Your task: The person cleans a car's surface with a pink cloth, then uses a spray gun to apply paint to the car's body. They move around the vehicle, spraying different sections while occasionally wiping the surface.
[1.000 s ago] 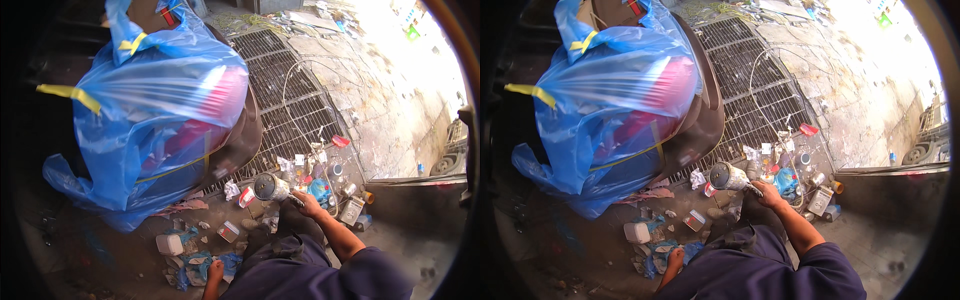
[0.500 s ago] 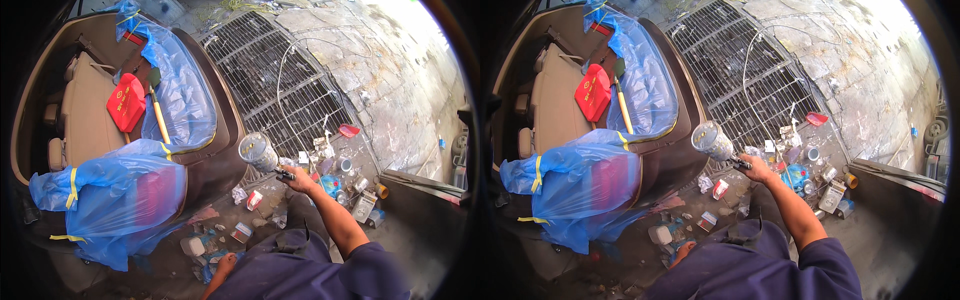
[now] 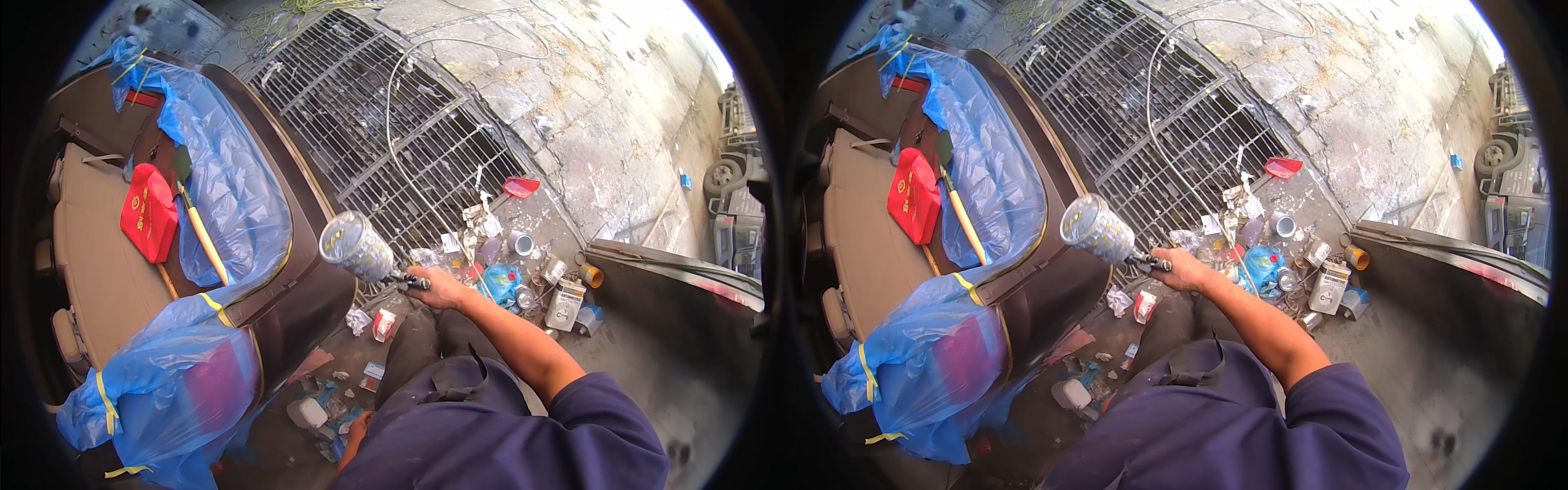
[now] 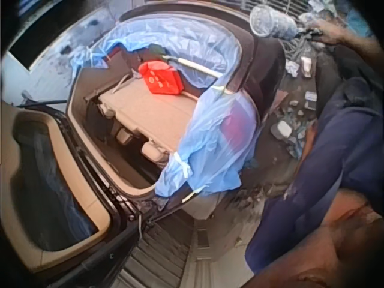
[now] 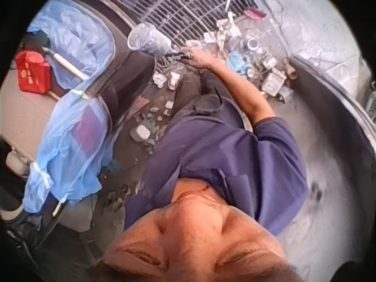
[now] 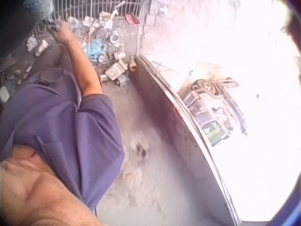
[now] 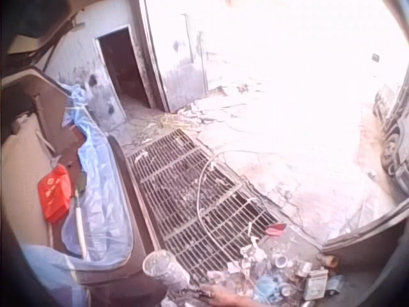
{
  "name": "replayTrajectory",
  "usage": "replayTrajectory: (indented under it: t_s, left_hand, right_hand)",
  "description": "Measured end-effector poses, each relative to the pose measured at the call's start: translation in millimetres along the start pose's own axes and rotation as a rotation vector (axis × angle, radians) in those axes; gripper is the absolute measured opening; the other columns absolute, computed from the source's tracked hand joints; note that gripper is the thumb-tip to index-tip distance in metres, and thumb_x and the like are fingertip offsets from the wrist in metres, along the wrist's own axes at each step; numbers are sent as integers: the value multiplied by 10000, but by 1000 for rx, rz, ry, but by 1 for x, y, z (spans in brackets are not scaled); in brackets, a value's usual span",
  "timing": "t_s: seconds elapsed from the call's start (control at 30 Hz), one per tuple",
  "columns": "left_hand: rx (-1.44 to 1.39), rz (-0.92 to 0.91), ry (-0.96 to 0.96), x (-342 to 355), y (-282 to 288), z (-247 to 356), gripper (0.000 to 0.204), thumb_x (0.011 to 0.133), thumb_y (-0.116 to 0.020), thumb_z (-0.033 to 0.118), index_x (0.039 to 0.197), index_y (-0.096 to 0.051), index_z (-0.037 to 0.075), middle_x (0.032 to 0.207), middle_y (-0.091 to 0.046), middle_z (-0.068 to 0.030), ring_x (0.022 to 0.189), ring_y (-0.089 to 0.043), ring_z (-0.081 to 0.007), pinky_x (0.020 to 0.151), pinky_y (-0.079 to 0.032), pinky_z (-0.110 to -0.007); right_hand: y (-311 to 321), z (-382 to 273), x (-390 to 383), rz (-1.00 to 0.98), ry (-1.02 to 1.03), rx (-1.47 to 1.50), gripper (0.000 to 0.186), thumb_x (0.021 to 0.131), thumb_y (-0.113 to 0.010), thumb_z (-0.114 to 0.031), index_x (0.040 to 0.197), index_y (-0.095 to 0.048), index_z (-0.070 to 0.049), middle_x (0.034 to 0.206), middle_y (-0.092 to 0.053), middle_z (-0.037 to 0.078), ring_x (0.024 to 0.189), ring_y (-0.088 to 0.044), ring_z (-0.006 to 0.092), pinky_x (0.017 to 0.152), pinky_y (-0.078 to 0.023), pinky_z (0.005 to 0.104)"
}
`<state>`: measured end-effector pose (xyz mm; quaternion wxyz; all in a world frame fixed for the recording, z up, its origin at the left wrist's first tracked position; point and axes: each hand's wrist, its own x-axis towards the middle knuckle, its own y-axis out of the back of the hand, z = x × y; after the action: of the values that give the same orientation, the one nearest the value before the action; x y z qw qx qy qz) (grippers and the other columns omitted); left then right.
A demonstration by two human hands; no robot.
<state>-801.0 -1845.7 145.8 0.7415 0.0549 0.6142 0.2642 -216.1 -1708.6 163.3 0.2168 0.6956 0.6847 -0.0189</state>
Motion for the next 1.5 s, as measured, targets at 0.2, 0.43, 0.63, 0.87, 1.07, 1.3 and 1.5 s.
replayTrajectory:
  t_s: [0.2,0.43,0.63,0.87,1.07,1.3,1.5]
  left_hand:
    - [-3,4,-130,13,14,17,384,1029,-711,339,1327,-728,98,1170,-802,-157,1104,-775,-317,940,-576,-413]
    - [-5,19,-167,13,50,61,336,1044,-697,312,1300,-727,97,1174,-791,-183,1113,-770,-352,927,-584,-428]
    - [-69,-3,-139,16,39,31,330,1051,-687,315,1296,-735,100,1188,-791,-182,1136,-764,-360,945,-575,-433]
    - [-319,11,-72,25,-1,19,302,1041,-689,297,1267,-747,106,1190,-787,-192,1132,-755,-370,964,-560,-445]
    - [-350,87,-95,30,-18,101,260,1051,-680,281,1241,-762,123,1168,-784,-186,1099,-761,-337,925,-560,-422]
    - [-1037,55,209,6,-103,165,306,1070,-650,281,1296,-729,90,1173,-780,-202,1063,-769,-321,899,-576,-409]
    - [-539,192,98,-32,-139,238,396,1083,-623,359,1356,-709,86,1219,-783,-188,1160,-752,-355,989,-573,-446]
  right_hand:
    - [-25,-4,-55,-304,-5,176,435,969,-777,-180,1379,-697,-62,1161,-785,188,1052,-755,351,976,-564,427]
    - [-20,3,13,-174,-65,5,397,966,-781,-298,1308,-720,-105,1132,-761,280,1133,-708,486,977,-558,506]
    - [24,-45,109,92,-2,-74,307,999,-780,-174,1253,-704,-19,1023,-772,199,947,-627,151,918,-542,399]
    - [46,-104,180,234,92,-96,236,996,-764,-213,1147,-662,-62,933,-739,258,913,-717,463,799,-544,495]
    - [53,-70,203,-21,-4,-119,271,1005,-756,-242,1199,-683,-67,977,-757,224,901,-715,410,833,-551,465]
    - [66,-82,199,-604,-294,122,280,1011,-763,-204,1227,-722,-30,866,-730,47,697,-616,125,625,-509,319]
    - [77,-79,288,-488,-328,49,238,1025,-760,-245,1090,-681,-30,820,-670,23,679,-593,130,560,-484,337]
